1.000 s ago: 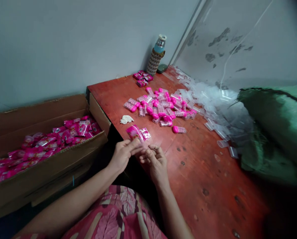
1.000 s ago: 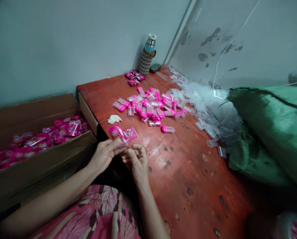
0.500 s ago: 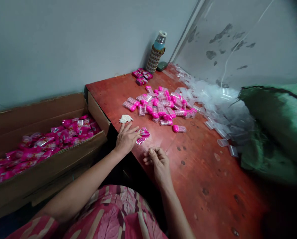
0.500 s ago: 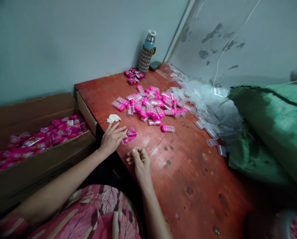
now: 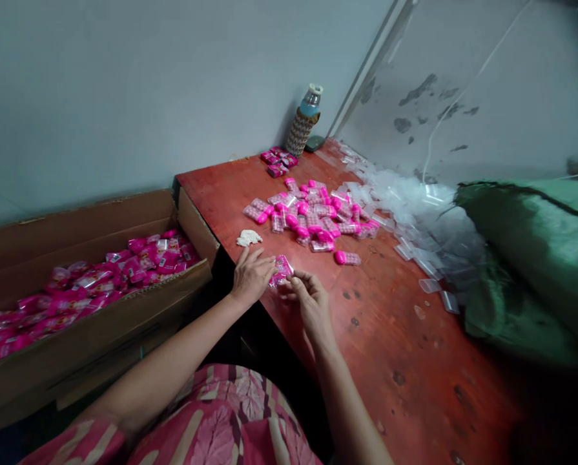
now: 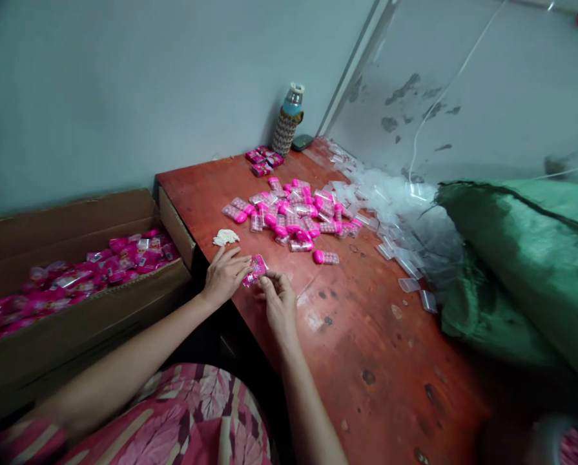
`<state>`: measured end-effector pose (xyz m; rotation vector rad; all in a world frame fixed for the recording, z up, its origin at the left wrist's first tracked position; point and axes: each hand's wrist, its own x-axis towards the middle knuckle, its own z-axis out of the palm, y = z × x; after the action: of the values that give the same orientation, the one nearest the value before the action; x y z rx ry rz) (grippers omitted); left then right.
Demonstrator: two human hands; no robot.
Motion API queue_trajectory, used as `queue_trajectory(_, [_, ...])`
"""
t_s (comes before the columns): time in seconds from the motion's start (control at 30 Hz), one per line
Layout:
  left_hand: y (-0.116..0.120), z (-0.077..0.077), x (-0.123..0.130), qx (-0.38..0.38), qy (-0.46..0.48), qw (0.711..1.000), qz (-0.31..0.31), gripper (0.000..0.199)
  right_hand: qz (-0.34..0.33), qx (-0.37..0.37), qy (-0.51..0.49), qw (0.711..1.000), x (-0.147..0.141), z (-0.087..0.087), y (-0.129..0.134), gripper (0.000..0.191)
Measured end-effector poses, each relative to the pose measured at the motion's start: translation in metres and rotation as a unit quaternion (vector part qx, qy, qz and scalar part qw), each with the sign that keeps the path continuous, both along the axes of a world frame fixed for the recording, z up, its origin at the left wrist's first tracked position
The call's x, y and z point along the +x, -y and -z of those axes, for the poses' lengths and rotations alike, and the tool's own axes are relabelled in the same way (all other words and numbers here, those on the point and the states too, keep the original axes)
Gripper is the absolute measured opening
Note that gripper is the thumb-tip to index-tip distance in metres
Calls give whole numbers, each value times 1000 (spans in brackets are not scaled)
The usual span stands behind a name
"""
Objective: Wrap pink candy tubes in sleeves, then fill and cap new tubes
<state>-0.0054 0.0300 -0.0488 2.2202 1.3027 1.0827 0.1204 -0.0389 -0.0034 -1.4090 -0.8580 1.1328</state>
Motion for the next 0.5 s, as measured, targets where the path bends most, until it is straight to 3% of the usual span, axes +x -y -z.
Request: queue_trajectory(0.5, [-2,4,-2,-17,28,999,34,22,-6,-7,25,1000,-3,0,2,22])
